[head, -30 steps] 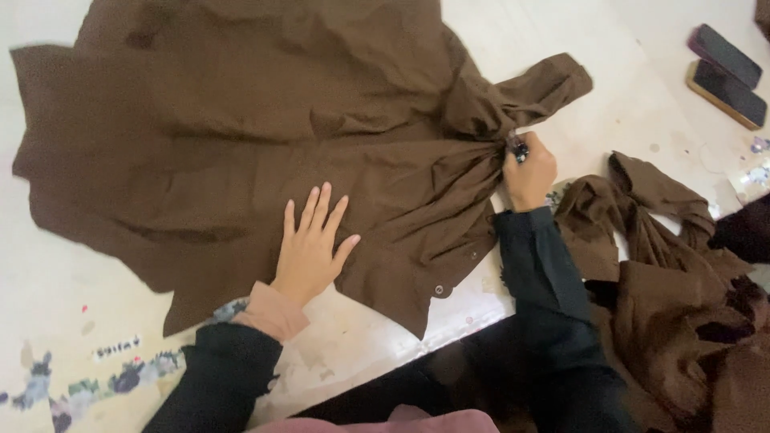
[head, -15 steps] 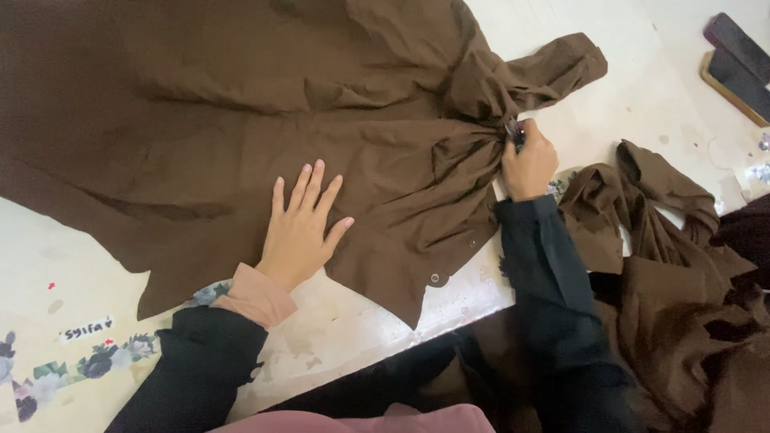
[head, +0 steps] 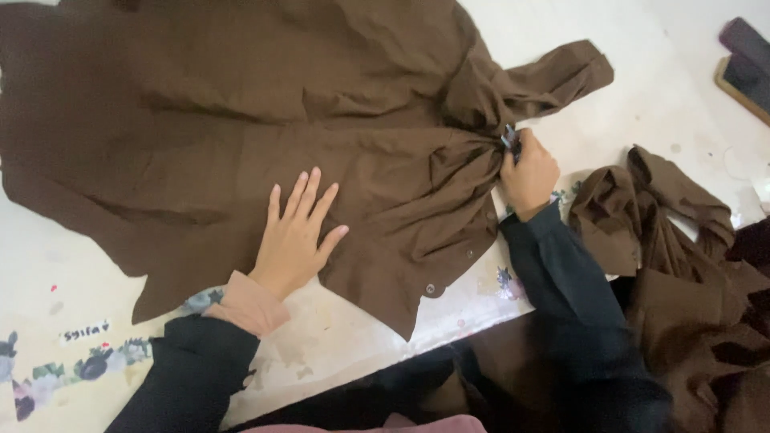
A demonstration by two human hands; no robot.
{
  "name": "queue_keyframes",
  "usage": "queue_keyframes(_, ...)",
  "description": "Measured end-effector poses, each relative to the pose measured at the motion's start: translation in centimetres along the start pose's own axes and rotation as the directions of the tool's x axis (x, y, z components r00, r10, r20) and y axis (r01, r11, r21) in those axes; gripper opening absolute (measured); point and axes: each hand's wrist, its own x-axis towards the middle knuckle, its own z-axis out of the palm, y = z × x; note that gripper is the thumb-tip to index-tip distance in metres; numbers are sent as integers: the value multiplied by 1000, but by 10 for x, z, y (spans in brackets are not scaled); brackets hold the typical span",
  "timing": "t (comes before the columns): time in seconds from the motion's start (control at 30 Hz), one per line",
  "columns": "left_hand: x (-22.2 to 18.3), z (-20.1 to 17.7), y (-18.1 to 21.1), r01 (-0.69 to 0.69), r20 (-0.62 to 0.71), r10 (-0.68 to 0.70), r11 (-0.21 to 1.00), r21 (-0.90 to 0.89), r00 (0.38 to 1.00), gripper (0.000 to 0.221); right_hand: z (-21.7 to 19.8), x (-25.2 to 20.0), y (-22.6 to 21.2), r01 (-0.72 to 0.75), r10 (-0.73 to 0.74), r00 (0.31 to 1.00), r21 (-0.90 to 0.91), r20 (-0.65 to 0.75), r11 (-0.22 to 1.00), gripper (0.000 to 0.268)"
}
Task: Trimming loose threads from a brown garment using small snips at a quality control workstation.
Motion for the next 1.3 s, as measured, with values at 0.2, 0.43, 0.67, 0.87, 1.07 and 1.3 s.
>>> queue_keyframes(0.2, -3, -3, 2, 15, 47, -15, 1000, 9, 999, 55, -16, -8, -14, -45, 67, 993, 209, -99, 977, 19)
queue_keyframes(0.43, -6, -13, 4, -166, -21, 166, 986, -14, 986, 56, -22, -11, -16, 27, 124, 966, 567, -226, 824, 16)
queue_keyframes(0.67, -25, 8, 51, -596, 126, 628, 773, -217, 768, 66, -28, -10, -23, 241, -156, 968, 558, -196, 794, 11)
queue_keyframes(0.87, -23, 52, 32, -198, -166, 137, 875, -442, 976, 10, -20, -21, -30, 94, -93, 995, 598, -32, 796, 22)
queue_keyframes(1.07, -5, -17, 23, 403, 124, -554, 418, -814, 823, 59, -27, -42, -74, 61, -179, 978, 672, 107, 738, 45)
queue_keyframes(1.3, 2, -15, 8, 355, 140, -666, 199, -914, 732, 43, -45, -55, -122, 119, -441, 883, 833, 159, 540, 62)
